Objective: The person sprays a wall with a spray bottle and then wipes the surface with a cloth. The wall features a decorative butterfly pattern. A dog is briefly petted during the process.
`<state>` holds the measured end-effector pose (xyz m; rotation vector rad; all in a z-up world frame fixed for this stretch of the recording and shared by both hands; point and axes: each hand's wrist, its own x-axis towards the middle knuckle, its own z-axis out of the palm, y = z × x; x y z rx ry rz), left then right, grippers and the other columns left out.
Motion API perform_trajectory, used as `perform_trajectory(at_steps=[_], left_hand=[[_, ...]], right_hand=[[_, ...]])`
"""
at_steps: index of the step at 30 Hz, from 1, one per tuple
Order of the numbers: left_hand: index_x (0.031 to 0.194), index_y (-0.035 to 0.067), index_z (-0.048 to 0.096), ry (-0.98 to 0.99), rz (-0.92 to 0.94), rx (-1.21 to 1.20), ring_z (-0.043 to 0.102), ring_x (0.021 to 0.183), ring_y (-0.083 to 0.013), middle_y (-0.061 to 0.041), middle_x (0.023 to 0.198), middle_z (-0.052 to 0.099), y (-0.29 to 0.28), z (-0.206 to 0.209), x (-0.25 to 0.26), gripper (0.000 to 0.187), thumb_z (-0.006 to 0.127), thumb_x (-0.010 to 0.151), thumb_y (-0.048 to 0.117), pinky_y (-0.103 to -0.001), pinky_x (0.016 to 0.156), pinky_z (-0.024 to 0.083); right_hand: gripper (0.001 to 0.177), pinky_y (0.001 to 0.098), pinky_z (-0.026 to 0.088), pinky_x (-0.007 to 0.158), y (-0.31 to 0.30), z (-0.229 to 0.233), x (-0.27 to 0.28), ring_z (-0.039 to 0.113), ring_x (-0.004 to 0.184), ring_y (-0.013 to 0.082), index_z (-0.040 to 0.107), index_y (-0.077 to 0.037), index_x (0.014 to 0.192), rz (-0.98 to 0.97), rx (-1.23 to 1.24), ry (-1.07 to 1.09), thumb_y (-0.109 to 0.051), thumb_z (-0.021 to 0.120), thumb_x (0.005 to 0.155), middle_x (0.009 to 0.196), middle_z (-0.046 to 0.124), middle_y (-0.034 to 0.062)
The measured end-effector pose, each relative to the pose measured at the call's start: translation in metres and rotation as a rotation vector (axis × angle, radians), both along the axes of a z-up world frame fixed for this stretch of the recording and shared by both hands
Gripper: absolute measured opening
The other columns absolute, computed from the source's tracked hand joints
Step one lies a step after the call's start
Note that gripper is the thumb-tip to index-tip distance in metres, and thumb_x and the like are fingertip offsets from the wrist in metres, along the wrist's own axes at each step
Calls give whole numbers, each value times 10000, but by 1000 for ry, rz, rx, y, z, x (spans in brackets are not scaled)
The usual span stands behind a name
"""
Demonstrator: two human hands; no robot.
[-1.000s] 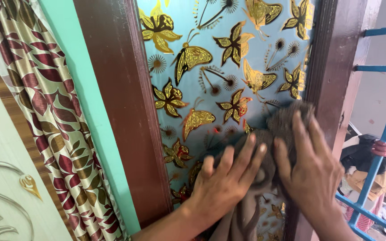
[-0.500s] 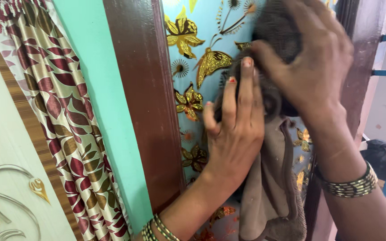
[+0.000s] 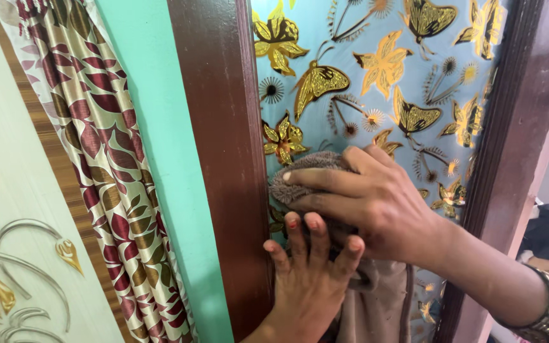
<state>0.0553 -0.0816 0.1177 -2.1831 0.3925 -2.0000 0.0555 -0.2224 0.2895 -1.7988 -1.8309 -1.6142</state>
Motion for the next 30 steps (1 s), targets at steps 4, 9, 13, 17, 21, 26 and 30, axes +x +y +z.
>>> perform_trajectory(at_steps=[4,9,13,17,21,26,30], left_hand=[[1665,119,-83,114,20,-1,69,1549,-591,-374,1674,19,7,24,-10,859,512,1047,168,-715,1152,-107],[1636,87,-52,115,-185,-106,135,1543,-621,-425,1646,96,-3,100,-16,898,533,956,40,-799,1188,47],[1649,113,23,88,-284,-12,242,1574,-551,-374,1670,210,-26,154,-5,906,564,928,13,-723,1265,100],[1660,129,38,14,-323,87,323,1569,-445,-305,1639,338,-54,170,5,834,559,1014,50,-553,1342,88],[1675,121,-6,-108,-140,174,342,1555,-350,-254,1605,428,-69,172,17,791,536,1100,106,-454,1351,-4],[1659,90,-49,-148,36,204,277,1596,-315,-259,1624,404,-56,178,21,811,536,1103,172,-485,1280,-197],[1645,67,-94,-51,-69,124,151,1638,-336,-301,1693,243,-31,183,10,870,555,1066,107,-520,1233,-248]], right_hand=[[234,388,422,717,4,11,-2,543,820,222,753,-115,995,-11,70,-127,-253,745,806,1267,709,22],[253,377,417,714,3,50,1,546,833,237,784,-143,1083,-79,278,-183,-262,772,859,1228,719,26],[237,389,484,876,-27,69,12,612,1005,258,754,-100,1155,-119,476,-194,-237,750,961,1263,703,71],[331,387,515,996,-70,51,31,660,1120,303,759,-83,1275,-208,649,-108,-137,710,952,1334,709,114],[393,361,528,1049,-92,33,59,653,1139,299,757,-85,1348,-282,766,-84,-157,722,963,1340,690,146],[396,351,511,1027,-81,44,68,662,1140,295,718,-78,1304,-189,768,-118,-163,644,923,1327,699,151],[319,364,510,1079,-51,71,54,670,1199,302,694,-60,1287,-109,659,-243,-228,664,1017,1331,696,136]])
